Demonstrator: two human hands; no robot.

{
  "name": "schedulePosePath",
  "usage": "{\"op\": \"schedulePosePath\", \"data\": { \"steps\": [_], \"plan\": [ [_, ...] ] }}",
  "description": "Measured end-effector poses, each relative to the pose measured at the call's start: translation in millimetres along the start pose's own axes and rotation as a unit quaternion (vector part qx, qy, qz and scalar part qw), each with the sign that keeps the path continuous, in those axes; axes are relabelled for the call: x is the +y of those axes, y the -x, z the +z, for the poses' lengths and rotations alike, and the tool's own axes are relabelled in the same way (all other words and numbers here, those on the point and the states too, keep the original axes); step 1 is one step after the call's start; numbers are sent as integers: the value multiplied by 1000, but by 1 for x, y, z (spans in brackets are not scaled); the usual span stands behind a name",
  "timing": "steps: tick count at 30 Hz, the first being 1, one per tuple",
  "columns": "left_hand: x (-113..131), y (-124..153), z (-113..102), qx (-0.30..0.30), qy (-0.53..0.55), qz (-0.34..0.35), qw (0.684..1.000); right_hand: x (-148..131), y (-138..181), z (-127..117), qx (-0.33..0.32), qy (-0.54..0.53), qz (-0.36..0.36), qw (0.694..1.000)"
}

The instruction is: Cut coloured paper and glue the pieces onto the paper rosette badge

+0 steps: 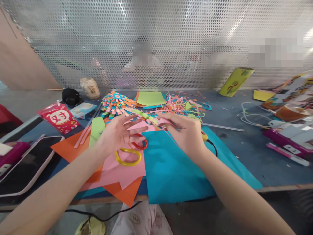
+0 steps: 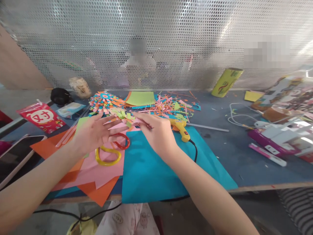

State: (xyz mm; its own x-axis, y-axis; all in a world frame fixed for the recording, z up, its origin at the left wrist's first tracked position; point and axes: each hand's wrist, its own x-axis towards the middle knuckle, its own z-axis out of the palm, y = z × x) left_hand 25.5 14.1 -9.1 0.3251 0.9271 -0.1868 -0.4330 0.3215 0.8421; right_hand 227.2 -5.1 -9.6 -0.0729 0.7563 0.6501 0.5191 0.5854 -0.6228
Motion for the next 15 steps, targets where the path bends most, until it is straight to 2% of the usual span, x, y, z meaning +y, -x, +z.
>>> {"op": "schedulePosePath", "data": {
  "steps": [4, 9, 11, 15],
  "plan": [
    [0, 0, 2, 10, 18, -38, 999, -3, 4, 0, -16, 47, -60, 997],
    [-2, -3, -2, 9, 40, -75, 996, -6, 9, -1, -46, 69, -180, 980],
    [-3, -4, -5, 20, 17, -50, 998, -6, 9, -3, -65, 81, -222, 969],
    [-3, -9, -13, 84, -28, 41, 995, -4, 7, -9, -91, 149, -272, 946]
  ]
}}
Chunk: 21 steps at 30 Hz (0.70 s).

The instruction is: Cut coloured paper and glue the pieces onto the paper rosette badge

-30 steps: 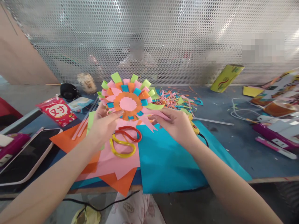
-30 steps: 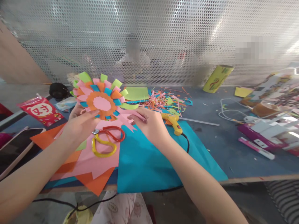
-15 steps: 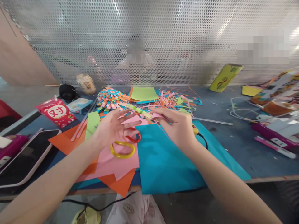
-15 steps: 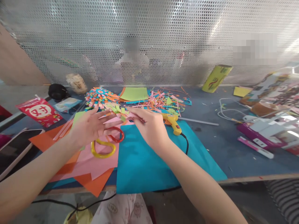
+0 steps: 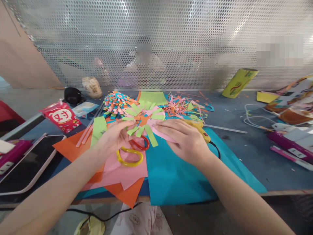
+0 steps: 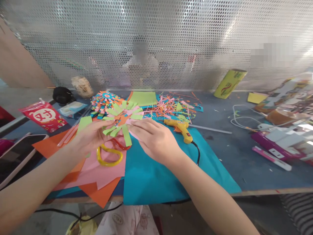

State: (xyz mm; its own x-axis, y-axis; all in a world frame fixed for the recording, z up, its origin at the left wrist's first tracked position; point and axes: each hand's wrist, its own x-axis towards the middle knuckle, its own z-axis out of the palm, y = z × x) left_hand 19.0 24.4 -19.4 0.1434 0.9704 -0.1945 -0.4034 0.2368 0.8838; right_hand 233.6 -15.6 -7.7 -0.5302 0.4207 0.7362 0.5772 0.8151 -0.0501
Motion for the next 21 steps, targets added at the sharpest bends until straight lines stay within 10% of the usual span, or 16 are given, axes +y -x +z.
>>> {"op": "schedulePosePath", "data": {
  "steps": [5, 8, 12, 15, 21],
  "plan": [
    [3, -4, -1, 89, 39, 104, 990, 14, 8, -11, -8, 77, 19, 997],
    [6, -2, 2, 106, 54, 131, 984, 30, 11, -21, 23, 148, 176, 973],
    [8, 4, 6, 79, 28, 151, 985, 54, 13, -30, -84, 255, 527, 807],
    [7, 6, 7, 76, 13, 164, 983, 68, 20, -26, -190, 278, 636, 694],
    [5, 6, 10, 71, 10, 184, 980, 86, 31, -13, -323, 218, 622, 679]
  ]
}}
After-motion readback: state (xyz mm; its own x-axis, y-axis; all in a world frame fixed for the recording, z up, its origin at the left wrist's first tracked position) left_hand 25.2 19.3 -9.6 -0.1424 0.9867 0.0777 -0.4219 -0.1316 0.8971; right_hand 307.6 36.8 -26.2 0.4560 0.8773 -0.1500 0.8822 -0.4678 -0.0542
